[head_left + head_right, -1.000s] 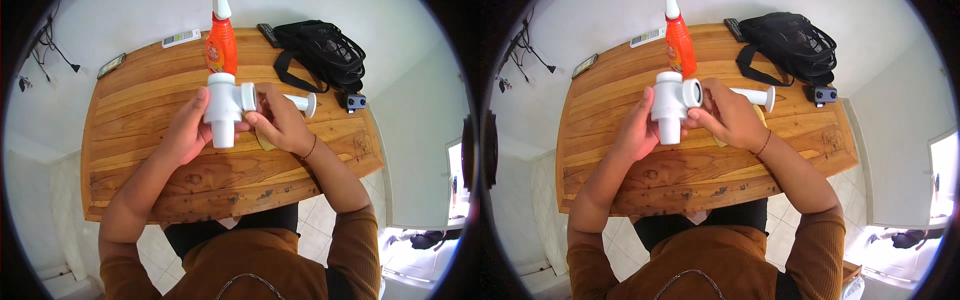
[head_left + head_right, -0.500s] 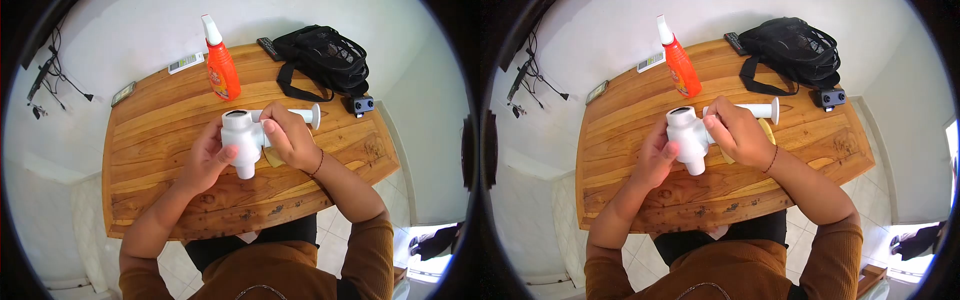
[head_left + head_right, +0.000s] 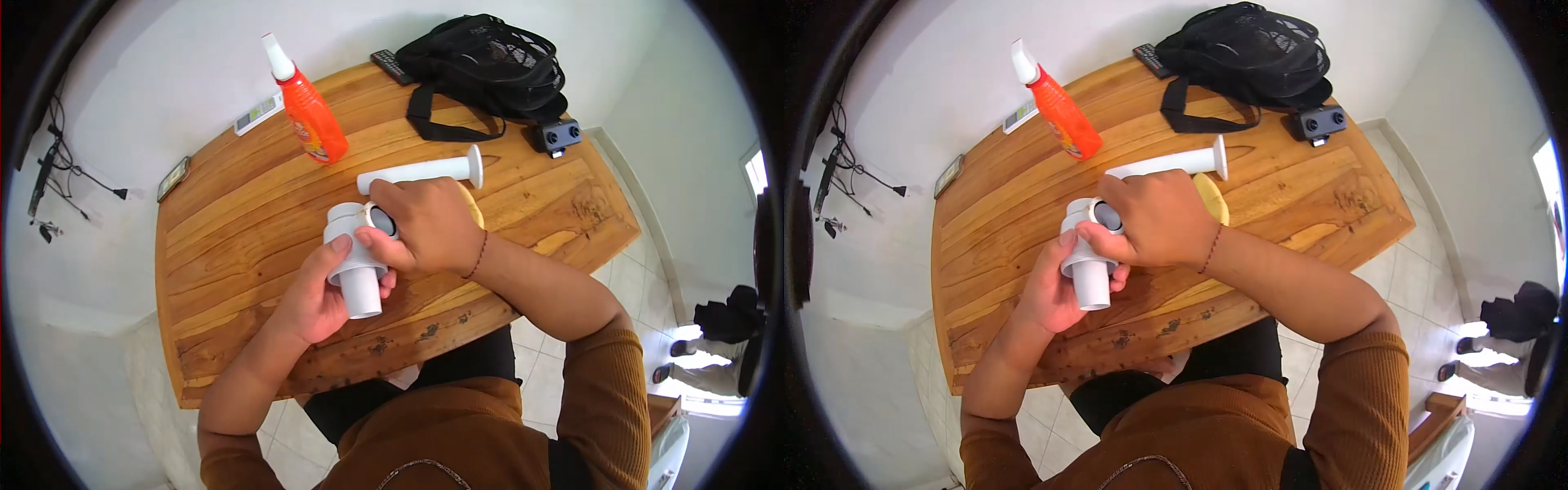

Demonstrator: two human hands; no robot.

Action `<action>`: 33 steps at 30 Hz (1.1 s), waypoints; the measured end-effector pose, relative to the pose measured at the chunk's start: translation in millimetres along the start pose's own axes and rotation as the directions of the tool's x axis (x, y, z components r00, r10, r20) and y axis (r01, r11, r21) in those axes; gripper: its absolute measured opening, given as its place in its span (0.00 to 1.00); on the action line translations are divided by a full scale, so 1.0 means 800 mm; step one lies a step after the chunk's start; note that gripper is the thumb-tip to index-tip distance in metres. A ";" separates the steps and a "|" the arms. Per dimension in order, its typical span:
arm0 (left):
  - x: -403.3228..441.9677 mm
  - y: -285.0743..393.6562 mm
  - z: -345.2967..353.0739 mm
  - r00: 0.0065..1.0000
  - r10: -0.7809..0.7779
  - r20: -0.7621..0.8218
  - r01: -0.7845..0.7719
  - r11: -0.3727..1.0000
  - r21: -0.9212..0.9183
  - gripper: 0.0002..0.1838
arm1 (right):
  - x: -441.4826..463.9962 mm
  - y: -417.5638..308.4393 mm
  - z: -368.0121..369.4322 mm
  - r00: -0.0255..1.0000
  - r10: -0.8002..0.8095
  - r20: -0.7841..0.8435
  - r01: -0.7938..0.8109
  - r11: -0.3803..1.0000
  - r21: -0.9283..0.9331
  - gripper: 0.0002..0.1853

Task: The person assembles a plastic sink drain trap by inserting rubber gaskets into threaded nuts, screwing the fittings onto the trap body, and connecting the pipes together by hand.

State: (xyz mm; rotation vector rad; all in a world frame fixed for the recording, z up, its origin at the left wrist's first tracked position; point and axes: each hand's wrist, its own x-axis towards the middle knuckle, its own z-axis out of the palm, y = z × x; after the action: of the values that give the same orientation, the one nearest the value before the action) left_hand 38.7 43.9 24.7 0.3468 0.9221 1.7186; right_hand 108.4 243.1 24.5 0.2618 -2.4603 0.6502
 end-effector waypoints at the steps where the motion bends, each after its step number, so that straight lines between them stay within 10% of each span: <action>1: 0.000 0.000 -0.003 1.000 0.027 -0.007 -0.026 0.997 0.078 0.29 | 0.000 0.000 0.001 1.000 0.014 -0.014 -0.014 1.000 0.009 0.27; 7: 0.007 -0.011 0.011 0.971 0.206 -0.119 -0.167 0.946 0.278 0.26 | 0.000 -0.005 0.016 0.989 0.140 -0.055 -0.136 0.989 0.062 0.27; 16: 0.022 -0.025 0.003 0.689 0.718 0.096 -0.481 0.354 0.802 0.32 | 0.004 -0.009 0.016 0.950 0.312 -0.011 -0.278 0.861 0.426 0.28; 24: 0.029 -0.020 0.012 0.637 0.728 0.252 -0.436 0.071 0.897 0.36 | -0.001 0.002 0.015 0.948 0.318 -0.001 -0.265 0.791 0.552 0.29; 31: 0.029 0.024 0.017 0.714 0.671 0.198 -0.406 0.167 0.899 0.36 | 0.007 -0.002 0.005 0.941 0.335 -0.052 -0.203 0.680 0.705 0.27; 33: 0.024 0.051 0.019 0.750 0.650 0.122 -0.579 0.556 0.596 0.38 | 0.010 0.007 0.004 0.983 0.180 -0.043 -0.068 0.566 0.822 0.24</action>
State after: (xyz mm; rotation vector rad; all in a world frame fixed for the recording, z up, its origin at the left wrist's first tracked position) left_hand 13.7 63.7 60.5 1.1349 1.5748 2.0422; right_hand 98.6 246.3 24.3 0.3808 -1.8821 1.8133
